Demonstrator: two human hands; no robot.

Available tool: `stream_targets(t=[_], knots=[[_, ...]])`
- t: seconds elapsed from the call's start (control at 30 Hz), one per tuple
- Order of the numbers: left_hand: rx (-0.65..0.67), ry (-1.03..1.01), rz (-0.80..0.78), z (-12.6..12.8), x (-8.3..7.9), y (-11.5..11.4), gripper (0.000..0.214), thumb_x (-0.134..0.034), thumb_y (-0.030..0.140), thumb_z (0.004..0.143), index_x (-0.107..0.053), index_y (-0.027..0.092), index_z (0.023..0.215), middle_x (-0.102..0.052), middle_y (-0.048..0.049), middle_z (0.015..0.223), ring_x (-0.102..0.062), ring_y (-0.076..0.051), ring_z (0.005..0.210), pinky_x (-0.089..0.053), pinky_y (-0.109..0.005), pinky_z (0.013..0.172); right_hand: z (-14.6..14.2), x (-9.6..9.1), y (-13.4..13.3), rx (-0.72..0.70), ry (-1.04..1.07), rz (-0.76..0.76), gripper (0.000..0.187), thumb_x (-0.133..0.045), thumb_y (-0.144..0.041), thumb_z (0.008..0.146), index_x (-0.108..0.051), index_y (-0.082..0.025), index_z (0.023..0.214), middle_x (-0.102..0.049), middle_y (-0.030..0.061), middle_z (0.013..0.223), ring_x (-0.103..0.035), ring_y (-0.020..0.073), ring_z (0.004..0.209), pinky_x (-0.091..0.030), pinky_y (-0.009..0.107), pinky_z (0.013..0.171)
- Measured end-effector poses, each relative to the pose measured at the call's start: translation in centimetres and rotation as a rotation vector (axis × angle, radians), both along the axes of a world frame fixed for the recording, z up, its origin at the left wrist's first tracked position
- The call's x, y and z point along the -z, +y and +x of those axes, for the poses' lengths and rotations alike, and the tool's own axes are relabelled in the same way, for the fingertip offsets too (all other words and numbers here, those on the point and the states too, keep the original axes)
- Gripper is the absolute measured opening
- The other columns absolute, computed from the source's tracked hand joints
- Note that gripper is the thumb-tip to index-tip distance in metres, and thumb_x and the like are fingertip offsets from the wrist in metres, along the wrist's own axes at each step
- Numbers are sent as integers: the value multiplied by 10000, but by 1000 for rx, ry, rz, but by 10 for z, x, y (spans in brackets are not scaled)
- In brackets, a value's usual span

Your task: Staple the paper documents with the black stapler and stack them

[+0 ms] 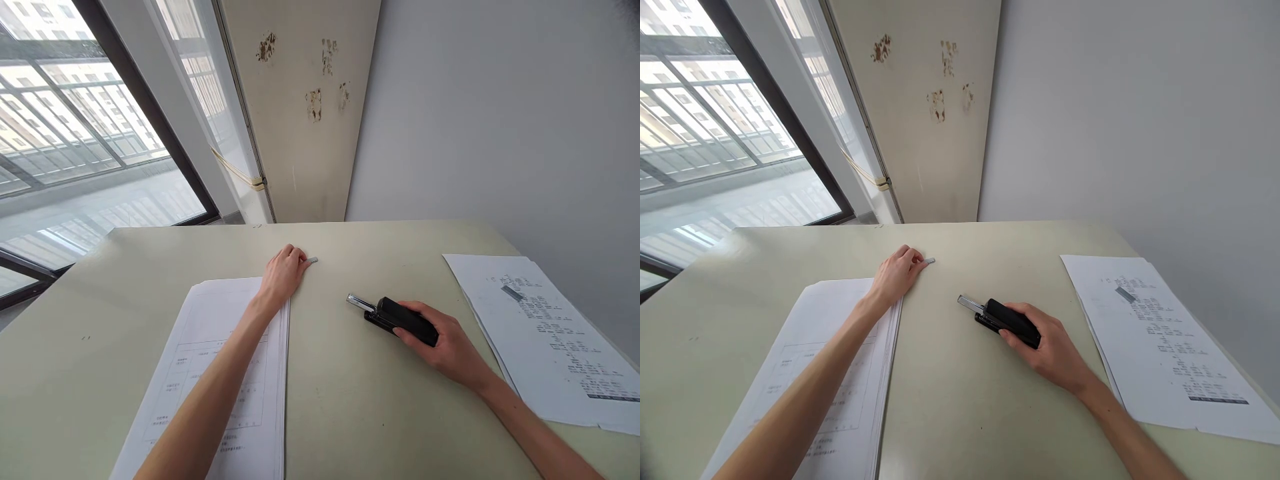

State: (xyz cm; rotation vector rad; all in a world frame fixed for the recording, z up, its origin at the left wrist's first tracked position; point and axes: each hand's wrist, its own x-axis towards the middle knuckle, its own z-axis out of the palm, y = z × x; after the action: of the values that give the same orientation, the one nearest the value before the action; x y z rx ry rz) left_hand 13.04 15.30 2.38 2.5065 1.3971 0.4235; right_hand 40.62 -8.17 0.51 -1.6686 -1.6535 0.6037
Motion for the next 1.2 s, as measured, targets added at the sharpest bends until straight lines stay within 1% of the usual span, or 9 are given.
stream_targets(t=[0.17,0.37,0.47,0.6,0.7,0.83,1.0,1.1,1.2], knots=[[-1,-5,12,2,1,-1,164,-565,358,1069,-669,233,1049,-687,-58,1152,-701,-232,999,-546,-369,891,0,-1,0,8,2,-12,333,-653,-493,1026,-643,-300,1297,-785,46,1173,-746,239,942,-621,359,811],[20,4,17,4,0,-5,160,-583,366,1056,-669,234,1035,-688,-61,1155,-700,-238,1016,-547,-374,911,-1,-1,0,9,6,-13,338,-658,-494,1022,-647,-304,1302,-783,34,1172,-745,233,946,-618,341,799],[42,24,16,4,-2,-10,198,-622,426,1037,-668,234,1030,-693,-67,1149,-697,-255,1042,-539,-384,932,0,-1,0,3,5,-19,339,-659,-489,1025,-640,-306,1311,-780,36,1175,-740,230,939,-616,339,791],[89,61,-7,3,-7,-13,355,-666,541,999,-661,239,1185,-705,-66,1130,-701,-274,1057,-526,-392,956,0,-1,0,-3,5,-12,330,-656,-478,1030,-637,-304,1309,-780,40,1181,-741,230,949,-613,339,804],[130,101,-40,1,-14,-8,394,-611,485,1035,-620,255,1355,-701,-64,1160,-711,-264,1033,-517,-374,936,0,-2,0,4,-3,-9,331,-654,-482,1027,-642,-305,1307,-784,37,1176,-745,232,947,-616,335,795],[254,168,-112,0,-23,7,436,-547,394,1055,-574,344,1487,-679,-47,1203,-719,-221,943,-500,-322,836,0,-2,0,8,5,-15,338,-662,-491,1018,-647,-315,1306,-788,29,1191,-752,231,964,-617,330,804],[358,196,-162,1,-28,21,401,-521,444,1054,-645,332,1419,-679,-40,1126,-704,-210,877,-476,-311,772,3,-9,-2,-17,35,-105,390,-653,-533,1014,-621,-342,1353,-768,31,1227,-738,240,983,-616,334,782],[362,171,-160,0,-27,23,372,-543,476,1045,-670,298,1346,-687,-28,1048,-696,-209,860,-472,-309,766,7,-20,-7,-14,12,-198,432,-653,-562,1006,-598,-379,1393,-752,22,1256,-724,241,985,-611,337,777],[347,137,-147,-2,-25,25,355,-585,498,1027,-681,256,1268,-691,-22,986,-689,-213,848,-471,-310,759,10,-26,-15,19,-5,-236,416,-643,-571,1007,-610,-389,1379,-750,13,1259,-712,242,991,-603,338,790]])
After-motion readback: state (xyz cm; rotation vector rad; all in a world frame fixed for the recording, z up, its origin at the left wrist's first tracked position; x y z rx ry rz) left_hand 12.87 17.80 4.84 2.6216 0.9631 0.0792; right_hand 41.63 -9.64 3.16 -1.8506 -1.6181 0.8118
